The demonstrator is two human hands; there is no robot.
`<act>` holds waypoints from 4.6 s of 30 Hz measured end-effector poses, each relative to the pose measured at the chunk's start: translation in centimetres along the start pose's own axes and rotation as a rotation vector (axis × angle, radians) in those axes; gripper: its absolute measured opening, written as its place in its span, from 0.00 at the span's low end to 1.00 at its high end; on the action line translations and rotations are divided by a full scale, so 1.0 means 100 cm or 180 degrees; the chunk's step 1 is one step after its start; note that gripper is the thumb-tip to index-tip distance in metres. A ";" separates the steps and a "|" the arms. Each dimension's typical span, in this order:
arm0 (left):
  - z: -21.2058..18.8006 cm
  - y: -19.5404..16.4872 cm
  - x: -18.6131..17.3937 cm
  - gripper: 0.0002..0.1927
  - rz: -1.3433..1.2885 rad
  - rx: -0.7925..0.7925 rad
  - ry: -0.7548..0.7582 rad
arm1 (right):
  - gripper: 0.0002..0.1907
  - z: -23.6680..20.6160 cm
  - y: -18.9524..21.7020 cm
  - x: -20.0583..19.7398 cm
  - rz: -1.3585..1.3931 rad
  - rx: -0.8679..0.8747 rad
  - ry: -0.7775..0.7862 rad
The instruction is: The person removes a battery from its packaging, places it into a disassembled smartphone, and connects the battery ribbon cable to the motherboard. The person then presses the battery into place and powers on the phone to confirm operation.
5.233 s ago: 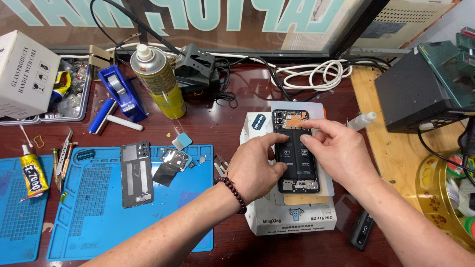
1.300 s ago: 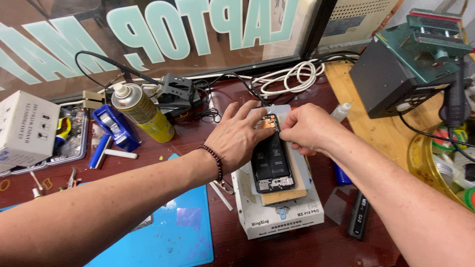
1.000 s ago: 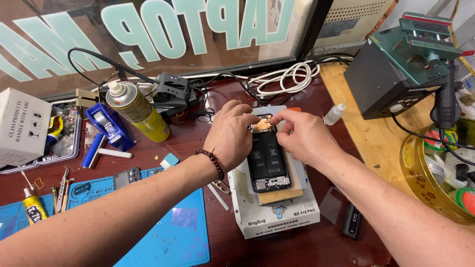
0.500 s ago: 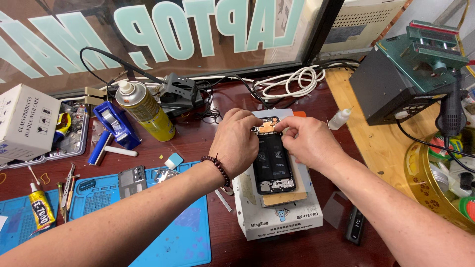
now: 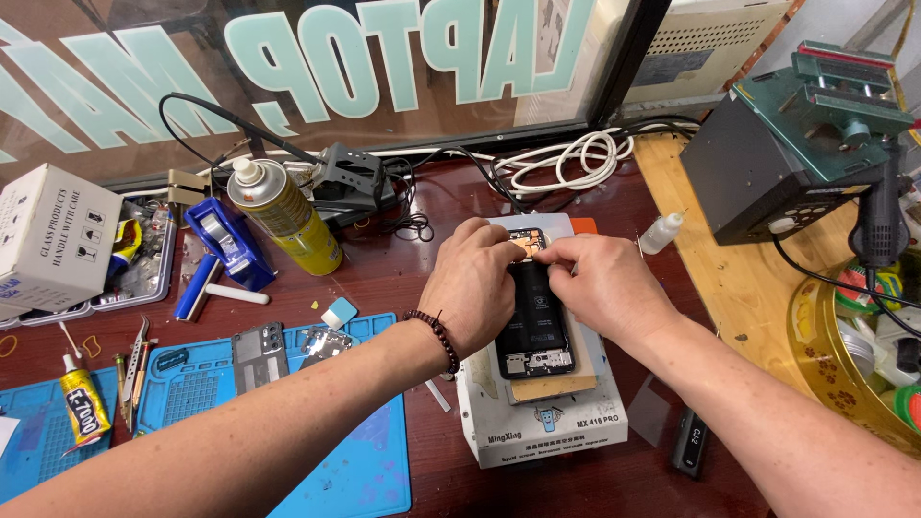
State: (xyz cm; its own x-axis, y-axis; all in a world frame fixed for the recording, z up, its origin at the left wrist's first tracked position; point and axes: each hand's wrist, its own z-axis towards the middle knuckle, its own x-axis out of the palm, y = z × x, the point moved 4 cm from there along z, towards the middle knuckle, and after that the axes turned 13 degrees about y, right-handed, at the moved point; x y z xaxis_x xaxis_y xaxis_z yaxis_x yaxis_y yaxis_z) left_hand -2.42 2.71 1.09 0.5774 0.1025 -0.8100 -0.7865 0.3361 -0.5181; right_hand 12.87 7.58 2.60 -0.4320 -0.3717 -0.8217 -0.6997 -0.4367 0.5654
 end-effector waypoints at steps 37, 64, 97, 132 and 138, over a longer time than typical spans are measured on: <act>-0.013 0.011 -0.007 0.13 -0.0276 -0.0258 -0.0128 | 0.14 -0.017 0.011 0.019 -0.0901 -0.0629 -0.0445; -0.018 0.004 -0.014 0.14 -0.0323 -0.0729 -0.0149 | 0.12 -0.012 0.006 0.013 -0.0116 -0.0322 -0.0515; -0.013 0.003 -0.003 0.22 -0.1283 -0.1471 0.0400 | 0.12 0.032 -0.016 0.023 0.0212 0.1366 -0.0028; -0.014 -0.001 -0.004 0.22 -0.1245 -0.1502 0.0465 | 0.12 -0.013 0.011 0.009 -0.0007 -0.0319 -0.0671; -0.014 -0.002 -0.004 0.22 -0.1217 -0.1524 0.0460 | 0.10 -0.011 0.014 0.012 -0.0406 -0.0399 -0.0601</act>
State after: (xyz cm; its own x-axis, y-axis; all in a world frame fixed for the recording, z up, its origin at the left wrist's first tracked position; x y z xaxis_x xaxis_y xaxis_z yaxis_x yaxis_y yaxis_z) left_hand -2.82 1.31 1.10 0.8281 -0.0808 -0.5548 -0.5606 -0.1359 -0.8169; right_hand 12.02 5.59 2.43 -0.4517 -0.1528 -0.8790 -0.6844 -0.5727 0.4512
